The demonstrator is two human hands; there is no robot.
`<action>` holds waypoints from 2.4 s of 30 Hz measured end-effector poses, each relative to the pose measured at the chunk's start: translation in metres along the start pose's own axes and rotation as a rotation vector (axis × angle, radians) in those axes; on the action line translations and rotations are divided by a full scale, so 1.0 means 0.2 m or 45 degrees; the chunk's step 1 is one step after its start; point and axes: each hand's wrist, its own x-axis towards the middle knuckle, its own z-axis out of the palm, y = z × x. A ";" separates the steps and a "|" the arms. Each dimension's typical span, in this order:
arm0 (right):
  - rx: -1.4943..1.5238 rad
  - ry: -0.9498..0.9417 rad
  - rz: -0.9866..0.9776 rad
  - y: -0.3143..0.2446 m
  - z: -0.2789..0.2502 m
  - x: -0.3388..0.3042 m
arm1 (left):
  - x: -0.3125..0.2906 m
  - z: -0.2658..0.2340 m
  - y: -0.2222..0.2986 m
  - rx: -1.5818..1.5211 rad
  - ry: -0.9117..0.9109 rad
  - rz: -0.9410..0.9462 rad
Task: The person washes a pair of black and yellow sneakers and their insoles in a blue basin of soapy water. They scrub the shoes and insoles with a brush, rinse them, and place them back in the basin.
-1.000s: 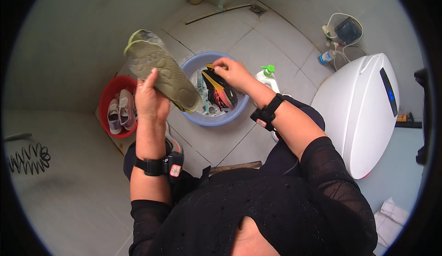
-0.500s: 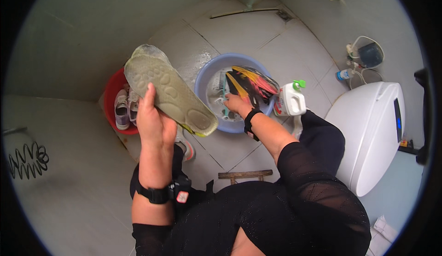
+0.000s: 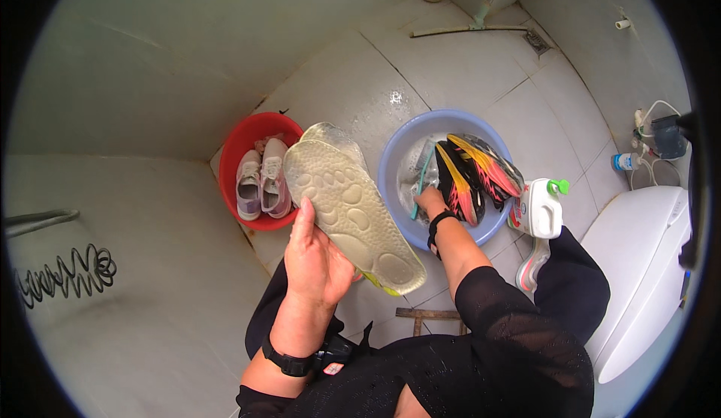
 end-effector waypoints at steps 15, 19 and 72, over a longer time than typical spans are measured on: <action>0.063 0.176 -0.769 0.14 -0.57 -0.53 | -0.03 0.21 -0.02 -0.251 -0.570 0.050; 0.487 0.074 -0.807 0.20 -0.77 -0.89 | -0.07 0.23 -0.03 -0.408 -0.856 -0.001; -0.916 0.990 -1.046 -0.20 -0.89 -1.89 | 0.09 0.01 -0.59 -0.238 -0.600 -0.438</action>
